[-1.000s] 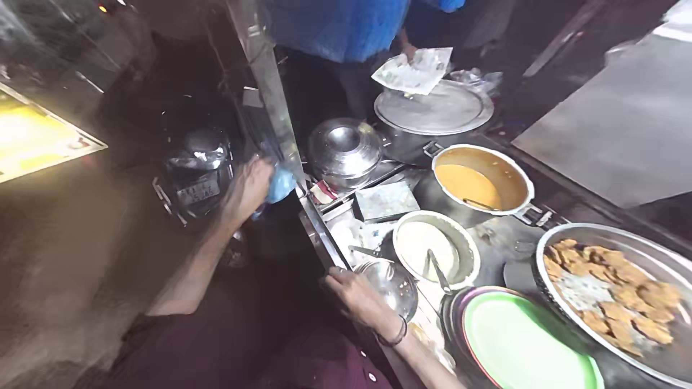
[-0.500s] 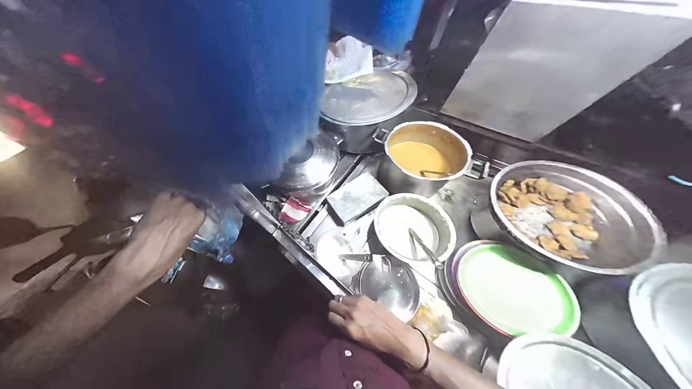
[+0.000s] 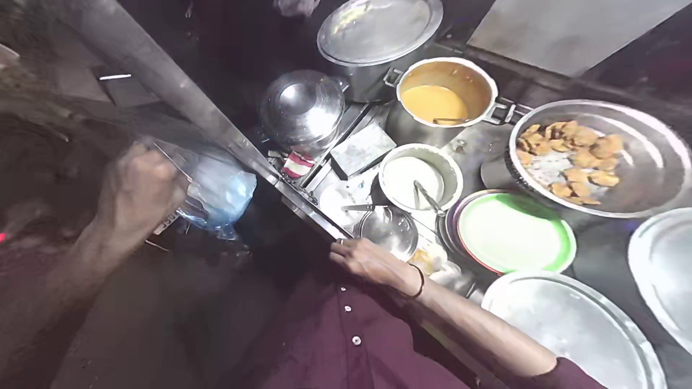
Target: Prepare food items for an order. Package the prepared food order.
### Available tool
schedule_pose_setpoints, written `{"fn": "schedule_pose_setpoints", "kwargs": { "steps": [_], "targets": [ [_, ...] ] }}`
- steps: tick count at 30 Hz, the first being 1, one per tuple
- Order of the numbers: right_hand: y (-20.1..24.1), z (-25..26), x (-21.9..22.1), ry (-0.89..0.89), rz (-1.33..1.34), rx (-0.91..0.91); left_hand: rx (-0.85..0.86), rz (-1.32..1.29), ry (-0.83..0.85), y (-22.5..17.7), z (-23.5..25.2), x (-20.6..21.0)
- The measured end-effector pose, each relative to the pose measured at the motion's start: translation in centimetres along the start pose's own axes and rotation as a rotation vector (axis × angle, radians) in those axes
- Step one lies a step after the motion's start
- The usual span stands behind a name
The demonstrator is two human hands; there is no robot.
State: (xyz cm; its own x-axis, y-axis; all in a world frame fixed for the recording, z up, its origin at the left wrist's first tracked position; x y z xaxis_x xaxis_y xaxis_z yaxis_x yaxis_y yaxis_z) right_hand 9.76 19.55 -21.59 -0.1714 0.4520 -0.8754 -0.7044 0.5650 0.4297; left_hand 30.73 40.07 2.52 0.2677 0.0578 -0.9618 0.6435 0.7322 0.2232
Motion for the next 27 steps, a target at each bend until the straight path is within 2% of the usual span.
{"fn": "schedule_pose_setpoints", "kwargs": {
  "steps": [3, 7, 12, 15, 23, 27],
  "targets": [
    [0.0, 0.0, 0.0, -0.007, 0.001, -0.006, -0.146, -0.076, -0.001, 0.8, -0.7, -1.7],
    [0.1, 0.0, 0.0, -0.043, -0.043, -0.027, -0.187, -0.247, -0.036, -0.3, -1.1, -4.2],
    [0.2, 0.1, 0.3, -0.044, -0.056, -0.023, -0.162, -0.235, -0.364, -2.2, -3.3, -5.3],
    [0.3, 0.0, 0.4, -0.030, -0.082, -0.022, -0.173, -0.249, -0.444, -3.9, -3.8, -6.3],
    [0.1, -0.1, 0.3, -0.028, -0.055, 0.001, -0.441, -0.279, -0.365, -3.9, -4.1, -6.7],
    [-0.1, -0.1, 0.4, -0.020, 0.010, 0.006, -0.454, -0.384, -0.362, -3.2, -3.6, -6.3]
  ]
}}
Point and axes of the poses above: each hand's wrist, its own z-axis towards the middle knuckle, its own x-axis out of the palm, y = z × x, the point moved 9 cm from there along z, towards the middle knuckle, and after that the axes turned 2 degrees about y, right-handed, at the moved point
